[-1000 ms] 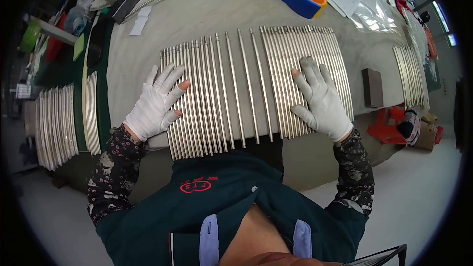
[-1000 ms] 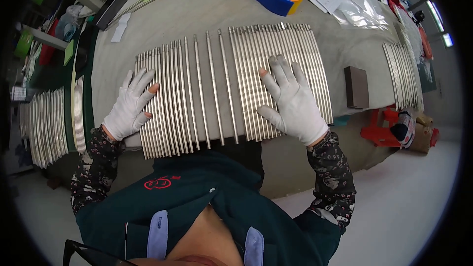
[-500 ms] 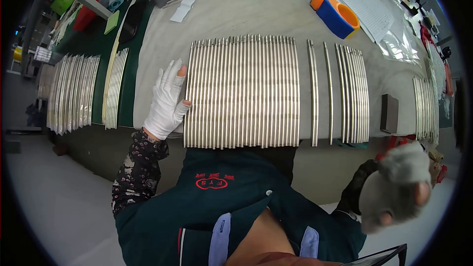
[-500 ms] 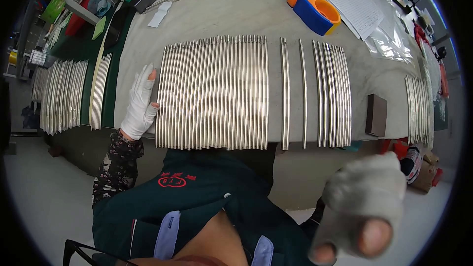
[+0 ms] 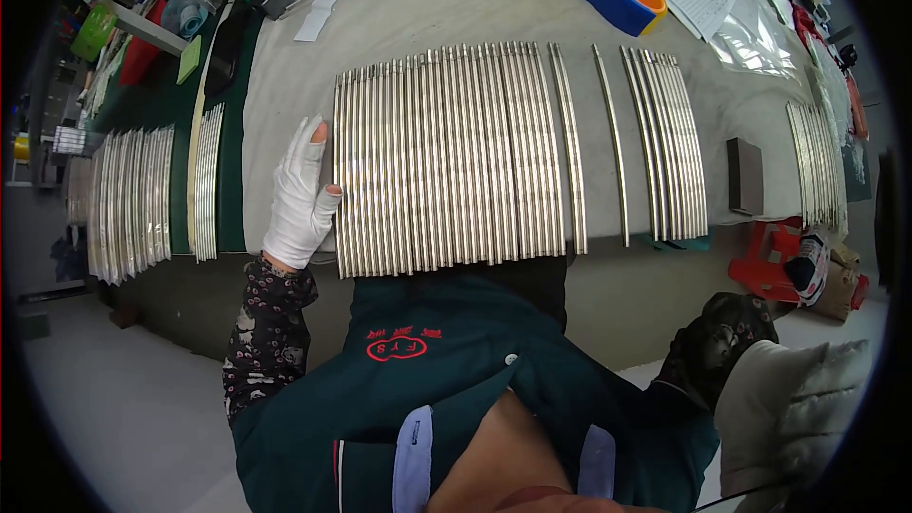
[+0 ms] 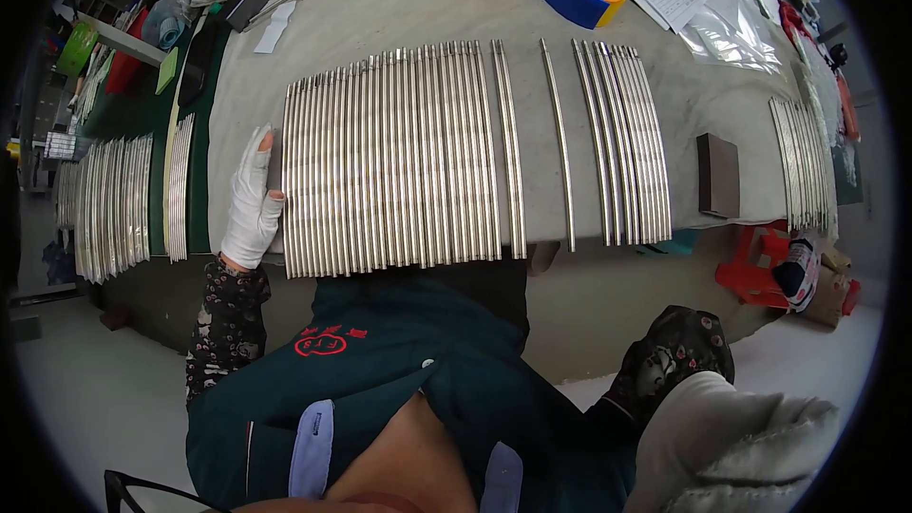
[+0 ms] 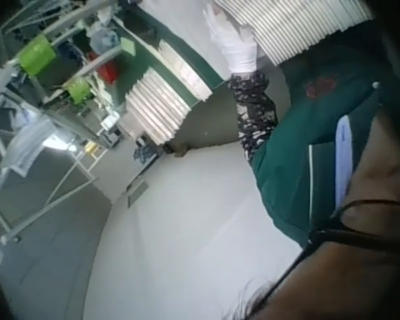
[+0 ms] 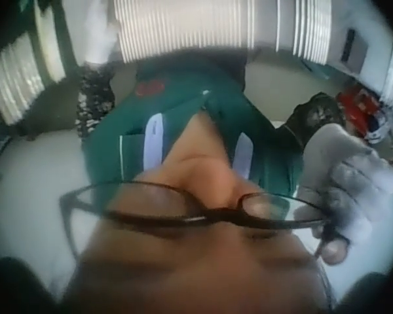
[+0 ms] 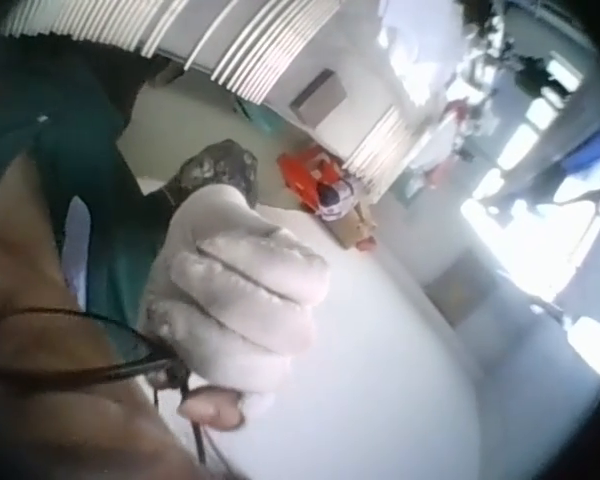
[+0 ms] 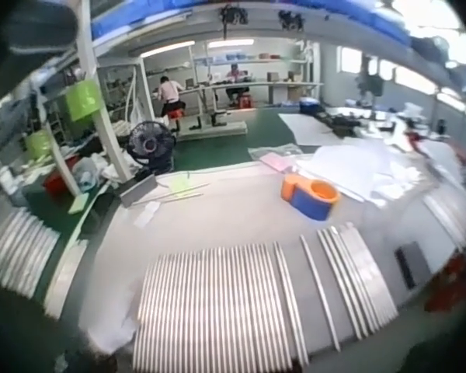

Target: Polishing the ends of a bundle of thin metal rods using an abrasive sanding block.

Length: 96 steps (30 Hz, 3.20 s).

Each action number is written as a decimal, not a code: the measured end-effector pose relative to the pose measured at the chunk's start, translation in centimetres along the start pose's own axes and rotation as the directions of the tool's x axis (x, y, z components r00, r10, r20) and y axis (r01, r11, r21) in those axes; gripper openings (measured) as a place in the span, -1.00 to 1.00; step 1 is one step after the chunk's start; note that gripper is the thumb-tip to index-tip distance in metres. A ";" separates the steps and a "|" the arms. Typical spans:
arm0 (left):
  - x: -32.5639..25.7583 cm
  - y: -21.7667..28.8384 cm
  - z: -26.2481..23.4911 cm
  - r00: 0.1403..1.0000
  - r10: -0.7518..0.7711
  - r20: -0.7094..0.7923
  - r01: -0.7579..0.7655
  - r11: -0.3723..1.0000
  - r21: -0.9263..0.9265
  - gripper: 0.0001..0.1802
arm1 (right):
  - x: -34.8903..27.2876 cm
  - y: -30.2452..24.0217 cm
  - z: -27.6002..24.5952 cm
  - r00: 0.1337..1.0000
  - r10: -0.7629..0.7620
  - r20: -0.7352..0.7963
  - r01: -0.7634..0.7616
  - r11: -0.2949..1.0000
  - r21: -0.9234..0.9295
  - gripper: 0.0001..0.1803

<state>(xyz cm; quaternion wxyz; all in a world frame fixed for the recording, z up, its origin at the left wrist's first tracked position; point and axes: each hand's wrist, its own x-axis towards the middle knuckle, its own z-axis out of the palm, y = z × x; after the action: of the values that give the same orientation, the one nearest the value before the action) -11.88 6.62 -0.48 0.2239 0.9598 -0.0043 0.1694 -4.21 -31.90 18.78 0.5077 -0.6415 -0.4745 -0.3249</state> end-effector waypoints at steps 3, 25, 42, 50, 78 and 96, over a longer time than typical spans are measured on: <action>0.4 0.4 0.1 0.999 0.031 -0.020 -0.031 1.000 0.008 -0.16 | -1.9 2.1 -3.6 0.974 -0.071 0.217 -0.007 0.939 0.343 -0.48; -4.0 -0.7 -0.7 0.977 -0.180 -0.118 0.190 0.978 0.082 -0.21 | -10.1 13.3 3.6 0.660 0.323 0.678 -0.132 0.939 -0.319 -0.05; 9.2 8.3 -1.4 0.880 0.384 0.280 -0.397 0.918 -0.012 -0.24 | -12.6 12.6 0.9 0.563 0.565 0.604 -0.266 0.815 -0.515 -0.14; 15.7 17.8 10.0 0.487 0.768 0.417 -0.706 0.627 -0.330 -0.26 | -13.2 16.2 -5.7 0.696 0.716 0.058 -0.156 0.230 -0.961 -0.25; 16.5 17.7 13.8 0.512 0.796 0.322 -0.714 0.603 -0.355 -0.32 | -5.4 20.2 6.2 0.558 0.829 -0.040 -0.146 0.051 -0.988 -0.48; 16.3 17.6 14.2 0.504 0.800 0.325 -0.723 0.597 -0.349 -0.36 | -8.0 19.9 4.6 0.697 0.717 -0.003 -0.209 0.199 -0.957 -0.48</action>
<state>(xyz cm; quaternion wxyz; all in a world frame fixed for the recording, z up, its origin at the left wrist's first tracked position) 6.59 -14.29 0.39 0.1981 0.8468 -0.4932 0.0226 11.46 -30.37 3.47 0.0147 -0.9769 -0.0885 -0.1938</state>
